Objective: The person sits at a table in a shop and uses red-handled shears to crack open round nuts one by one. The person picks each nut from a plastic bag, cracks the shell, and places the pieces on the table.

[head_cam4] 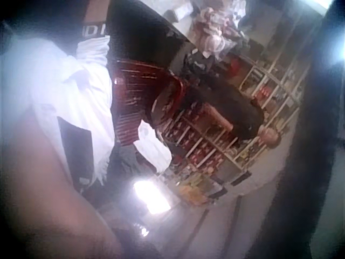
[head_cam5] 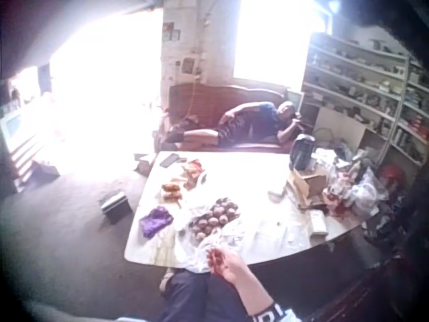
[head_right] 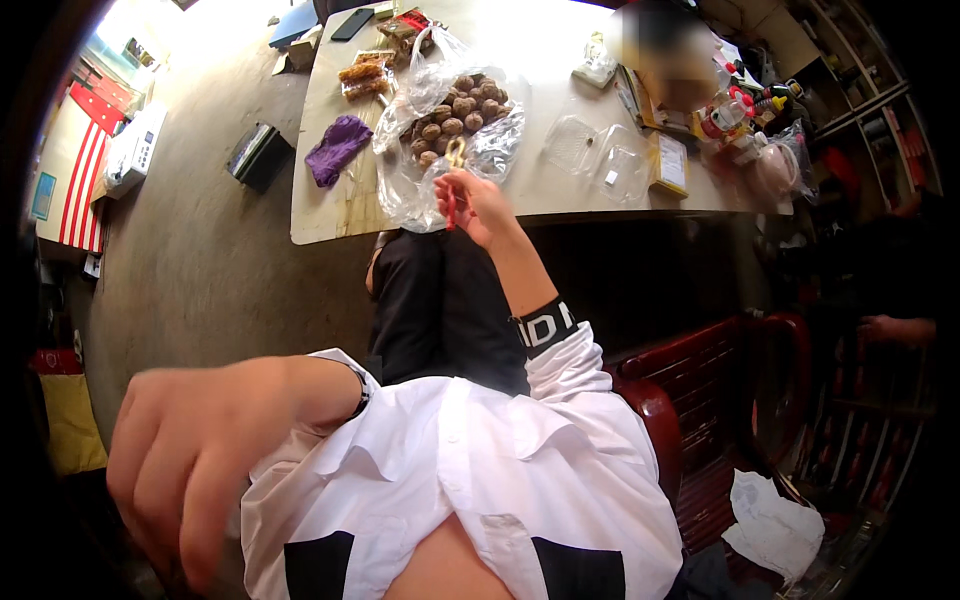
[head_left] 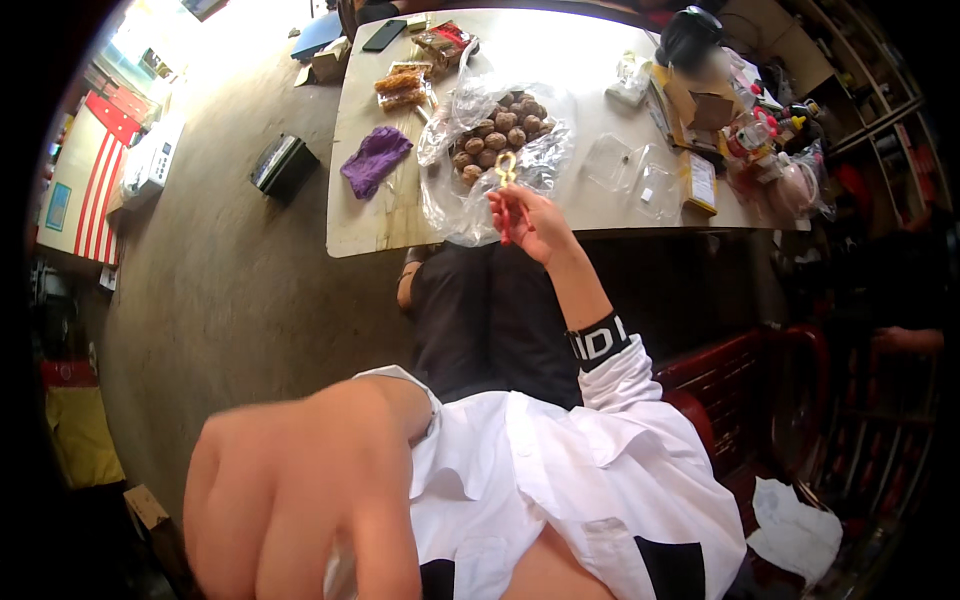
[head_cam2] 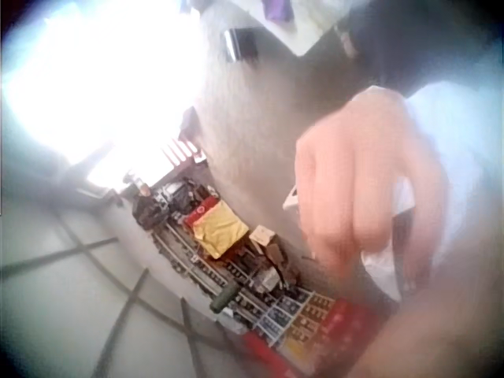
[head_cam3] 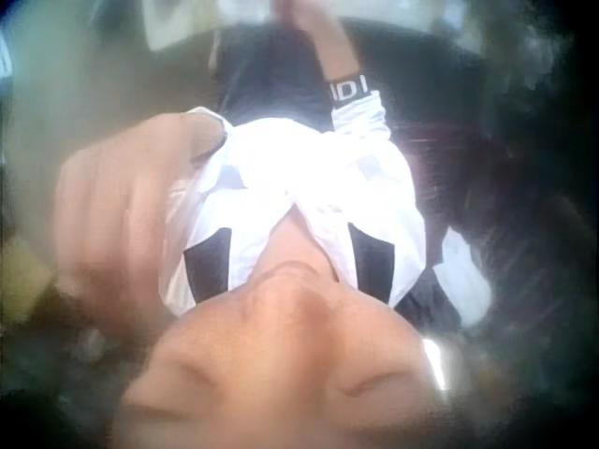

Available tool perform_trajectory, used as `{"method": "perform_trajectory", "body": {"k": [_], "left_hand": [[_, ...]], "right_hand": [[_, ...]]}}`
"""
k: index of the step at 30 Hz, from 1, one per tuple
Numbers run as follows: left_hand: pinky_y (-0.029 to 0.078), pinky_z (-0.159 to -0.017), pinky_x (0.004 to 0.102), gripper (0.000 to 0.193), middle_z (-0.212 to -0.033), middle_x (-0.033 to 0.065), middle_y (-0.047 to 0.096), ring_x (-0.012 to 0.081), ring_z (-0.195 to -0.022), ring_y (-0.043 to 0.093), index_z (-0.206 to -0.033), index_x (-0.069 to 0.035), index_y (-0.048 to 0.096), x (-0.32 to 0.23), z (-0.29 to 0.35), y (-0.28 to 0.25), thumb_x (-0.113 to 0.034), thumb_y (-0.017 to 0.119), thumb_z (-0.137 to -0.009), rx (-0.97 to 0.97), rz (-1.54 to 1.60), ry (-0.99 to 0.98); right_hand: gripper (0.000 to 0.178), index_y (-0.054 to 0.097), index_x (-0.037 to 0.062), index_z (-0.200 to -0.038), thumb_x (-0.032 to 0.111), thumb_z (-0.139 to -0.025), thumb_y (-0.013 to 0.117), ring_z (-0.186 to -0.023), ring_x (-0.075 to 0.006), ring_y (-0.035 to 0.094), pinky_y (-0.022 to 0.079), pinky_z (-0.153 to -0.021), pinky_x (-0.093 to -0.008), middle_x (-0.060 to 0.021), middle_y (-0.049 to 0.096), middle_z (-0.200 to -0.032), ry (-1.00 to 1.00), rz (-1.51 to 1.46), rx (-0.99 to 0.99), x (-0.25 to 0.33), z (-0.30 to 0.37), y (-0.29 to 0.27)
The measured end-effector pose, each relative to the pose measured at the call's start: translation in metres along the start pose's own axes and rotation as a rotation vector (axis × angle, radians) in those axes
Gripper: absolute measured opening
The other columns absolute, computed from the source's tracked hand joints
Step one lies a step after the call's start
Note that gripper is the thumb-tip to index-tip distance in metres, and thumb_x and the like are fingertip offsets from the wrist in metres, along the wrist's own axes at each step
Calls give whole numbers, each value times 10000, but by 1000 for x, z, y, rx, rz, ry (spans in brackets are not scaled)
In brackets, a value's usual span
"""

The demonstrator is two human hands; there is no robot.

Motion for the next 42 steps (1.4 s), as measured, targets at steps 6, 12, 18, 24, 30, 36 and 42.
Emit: {"method": "perform_trajectory", "body": {"k": [6,12,18,24,30,36,42], "left_hand": [[451,-931,374,314,-1026,100,632,217,-1030,587,-1042,28,620,-28,159,-200,-251,530,-928,-881,-742,-455],[422,-795,246,366,-1017,-11,631,67,-924,542,-1036,-60,640,-104,363,-336,-387,637,-872,-1499,-1135,-996],[385,-667,211,347,-874,-36,630,34,-728,470,-954,-81,680,-115,399,-355,-408,666,-840,-1601,-1119,-978],[464,-733,218,283,-974,9,631,82,-859,575,-1105,-51,616,-116,395,-363,-235,631,-891,-1495,-1100,-896],[495,-749,231,384,-1041,47,608,113,-859,590,-1243,-18,514,-104,374,-329,-87,619,-880,-1475,-908,-750],[487,-796,252,469,-1096,90,598,142,-946,594,-1276,1,452,-92,349,-313,-109,637,-859,-1470,-904,-834],[495,-769,243,366,-1026,89,625,144,-927,616,-1160,14,530,-87,319,-305,-153,654,-858,-1447,-890,-777]], "right_hand": [[263,591,-20,-865,193,-942,457,-788,-223,623,540,-710,-347,-150,631,-895,139,-305,70,-31,-29,7],[321,600,-45,-905,191,-964,391,-912,-267,570,523,-778,-357,-211,580,-1028,297,-616,-51,-59,-23,-19],[315,603,-63,-925,168,-961,392,-887,-257,574,524,-751,-327,-200,587,-1024,285,-655,-118,-61,-43,-49],[234,592,1,-917,185,-956,453,-913,-234,598,529,-786,-393,-159,606,-981,233,-549,-29,-50,-49,-47],[215,551,41,-1045,226,-950,495,-1033,-227,575,480,-871,-497,-124,596,-1071,254,-121,-22,-56,1,-14],[309,526,51,-1173,186,-898,559,-958,-129,539,435,-873,-373,-21,559,-1002,236,169,97,-40,9,3],[225,610,45,-1049,163,-860,576,-824,-76,529,426,-725,-248,-2,546,-974,215,349,204,-34,6,12]]}}
Point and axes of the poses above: each hand's wrist, its own z-axis away from the middle knuckle, its own y-axis out of the palm, x = y × z, the point moved 9 cm from there along -z, towards the middle knuckle
